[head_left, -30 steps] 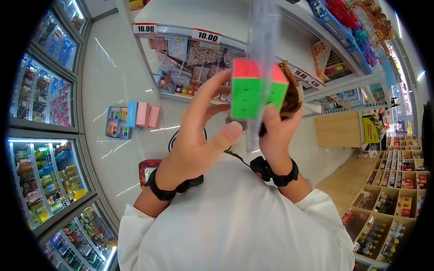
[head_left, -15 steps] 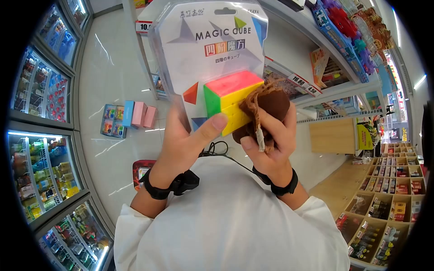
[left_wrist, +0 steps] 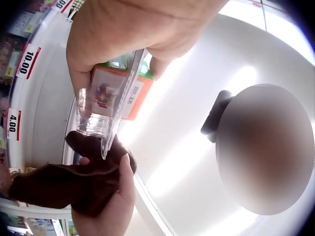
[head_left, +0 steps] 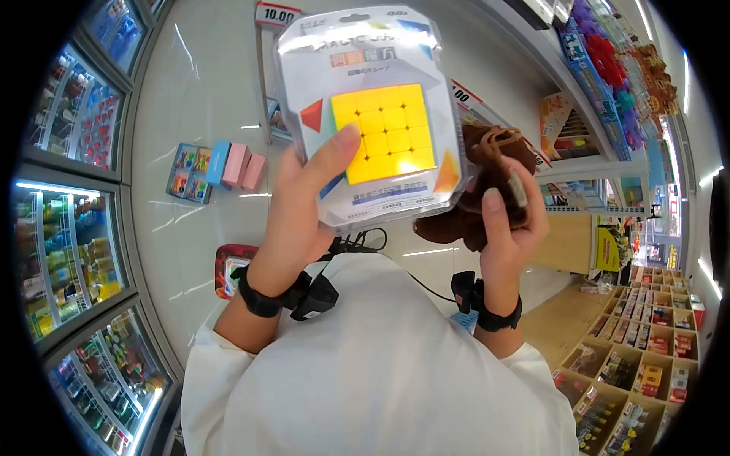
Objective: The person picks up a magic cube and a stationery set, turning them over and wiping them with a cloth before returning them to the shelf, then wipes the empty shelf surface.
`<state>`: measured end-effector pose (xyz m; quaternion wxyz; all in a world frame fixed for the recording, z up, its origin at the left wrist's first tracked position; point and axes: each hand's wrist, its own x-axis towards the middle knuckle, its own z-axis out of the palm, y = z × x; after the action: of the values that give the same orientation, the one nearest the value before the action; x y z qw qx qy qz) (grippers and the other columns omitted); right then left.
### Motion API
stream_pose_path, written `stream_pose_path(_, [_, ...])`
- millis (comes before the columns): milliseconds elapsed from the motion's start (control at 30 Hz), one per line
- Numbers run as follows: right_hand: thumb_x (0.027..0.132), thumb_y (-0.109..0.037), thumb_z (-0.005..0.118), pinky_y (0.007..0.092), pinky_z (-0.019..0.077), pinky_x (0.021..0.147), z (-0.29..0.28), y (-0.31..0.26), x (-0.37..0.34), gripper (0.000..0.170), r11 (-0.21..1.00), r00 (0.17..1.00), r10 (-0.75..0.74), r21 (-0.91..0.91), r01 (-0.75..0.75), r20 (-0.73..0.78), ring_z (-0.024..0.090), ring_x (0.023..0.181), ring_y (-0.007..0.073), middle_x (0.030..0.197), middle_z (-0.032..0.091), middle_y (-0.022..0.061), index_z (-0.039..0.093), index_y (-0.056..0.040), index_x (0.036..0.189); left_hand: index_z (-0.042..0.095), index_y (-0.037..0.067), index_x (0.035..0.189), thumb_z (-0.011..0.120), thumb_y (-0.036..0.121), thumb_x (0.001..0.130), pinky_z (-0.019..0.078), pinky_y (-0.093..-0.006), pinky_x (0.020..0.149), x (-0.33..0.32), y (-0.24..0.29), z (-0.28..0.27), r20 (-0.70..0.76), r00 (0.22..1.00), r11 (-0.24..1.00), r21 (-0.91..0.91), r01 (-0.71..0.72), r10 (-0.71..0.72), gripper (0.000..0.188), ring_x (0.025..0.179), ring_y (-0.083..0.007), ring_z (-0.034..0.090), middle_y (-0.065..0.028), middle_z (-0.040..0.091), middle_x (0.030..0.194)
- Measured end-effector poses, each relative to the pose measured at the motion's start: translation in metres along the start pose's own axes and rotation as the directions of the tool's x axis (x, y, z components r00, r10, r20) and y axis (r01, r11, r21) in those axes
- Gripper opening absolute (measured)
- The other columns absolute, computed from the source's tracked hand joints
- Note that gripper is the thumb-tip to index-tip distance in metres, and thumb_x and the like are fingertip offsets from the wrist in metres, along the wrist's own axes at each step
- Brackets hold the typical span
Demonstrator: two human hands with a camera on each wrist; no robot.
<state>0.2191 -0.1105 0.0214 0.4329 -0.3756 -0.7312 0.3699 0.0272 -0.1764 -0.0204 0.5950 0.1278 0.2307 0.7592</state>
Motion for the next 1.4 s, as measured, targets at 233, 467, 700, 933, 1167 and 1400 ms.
stream_pose_path(233, [0.079, -0.013, 0.073, 0.0262, 0.0450, 0.085, 0.005, 0.005, -0.011, 0.049, 0.980, 0.990, 0.083, 0.172, -0.103, 0.118, 0.056, 0.095, 0.0121, 0.105, 0.062, 0.0072, 0.053, 0.0042, 0.120, 0.044, 0.007, 0.130, 0.052, 0.032, 0.094, 0.0525, -0.0342, 0.084, -0.002, -0.001, 0.000, 0.063, 0.997, 0.997, -0.046, 0.055, -0.052, 0.044, 0.112, -0.0202, 0.058, -0.0108, 0.057, 0.122])
stream_pose_path(467, [0.078, -0.015, 0.074, 0.0233, 0.0482, 0.071, 0.004, 0.006, -0.024, 0.041, 0.898, 0.920, 0.281, 0.263, -0.353, 0.273, 0.060, 0.081, 0.0098, 0.092, 0.065, 0.0072, 0.056, 0.0046, 0.109, 0.041, 0.001, 0.130, 0.063, 0.029, 0.089, 0.0522, -0.0305, 0.084, -0.002, -0.006, 0.000, 0.052, 0.995, 0.981, -0.167, 0.098, -0.091, 0.054, 0.105, -0.0170, 0.060, -0.0098, 0.057, 0.116])
stream_pose_path(700, [0.087, -0.026, 0.065, 0.0228, 0.0484, 0.056, 0.010, 0.004, -0.030, 0.035, 0.847, 0.898, 0.373, 0.309, -0.433, 0.233, 0.060, 0.066, 0.0105, 0.082, 0.065, 0.0081, 0.058, 0.0047, 0.103, 0.050, -0.001, 0.122, 0.066, 0.032, 0.088, 0.0507, -0.0274, 0.081, -0.005, -0.014, -0.004, 0.070, 0.984, 0.984, 0.086, 0.155, -0.162, 0.050, 0.098, -0.0143, 0.061, -0.0095, 0.061, 0.111])
stream_pose_path(933, [0.089, -0.024, 0.060, 0.0195, 0.0403, 0.043, -0.023, 0.015, -0.043, 0.032, 0.763, 0.858, 0.499, 0.407, -0.503, 0.124, 0.055, 0.056, 0.0065, 0.081, 0.065, 0.0080, 0.058, 0.0038, 0.105, 0.047, -0.004, 0.123, 0.067, 0.026, 0.087, 0.0462, -0.0280, 0.089, -0.030, -0.024, 0.018, 0.198, 0.964, 0.935, 0.340, 0.102, -0.177, 0.050, 0.101, -0.0147, 0.057, -0.0104, 0.059, 0.115])
stream_pose_path(1167, [0.089, -0.023, 0.062, 0.0220, 0.0471, 0.061, -0.076, 0.019, -0.071, 0.032, 0.743, 0.886, 0.464, 0.545, -0.387, -0.003, 0.058, 0.071, 0.0079, 0.088, 0.065, 0.0073, 0.058, 0.0038, 0.105, 0.058, -0.001, 0.112, 0.067, 0.025, 0.087, 0.0515, -0.0254, 0.067, -0.068, -0.084, 0.050, 0.100, 0.927, 0.746, 0.627, 0.224, -0.362, 0.037, 0.080, -0.0106, 0.060, -0.0053, 0.064, 0.094])
stream_pose_path(1400, [0.090, -0.023, 0.061, 0.0249, 0.0479, 0.071, -0.144, 0.034, -0.119, 0.032, 0.698, 0.899, 0.426, 0.594, -0.400, 0.104, 0.058, 0.078, 0.0091, 0.093, 0.064, 0.0087, 0.057, 0.0042, 0.106, 0.054, 0.000, 0.115, 0.067, 0.023, 0.087, 0.0534, -0.0268, 0.063, -0.106, -0.145, 0.095, 0.039, 0.927, 0.777, 0.558, 0.290, -0.374, 0.038, 0.077, -0.0123, 0.061, -0.0072, 0.063, 0.095])
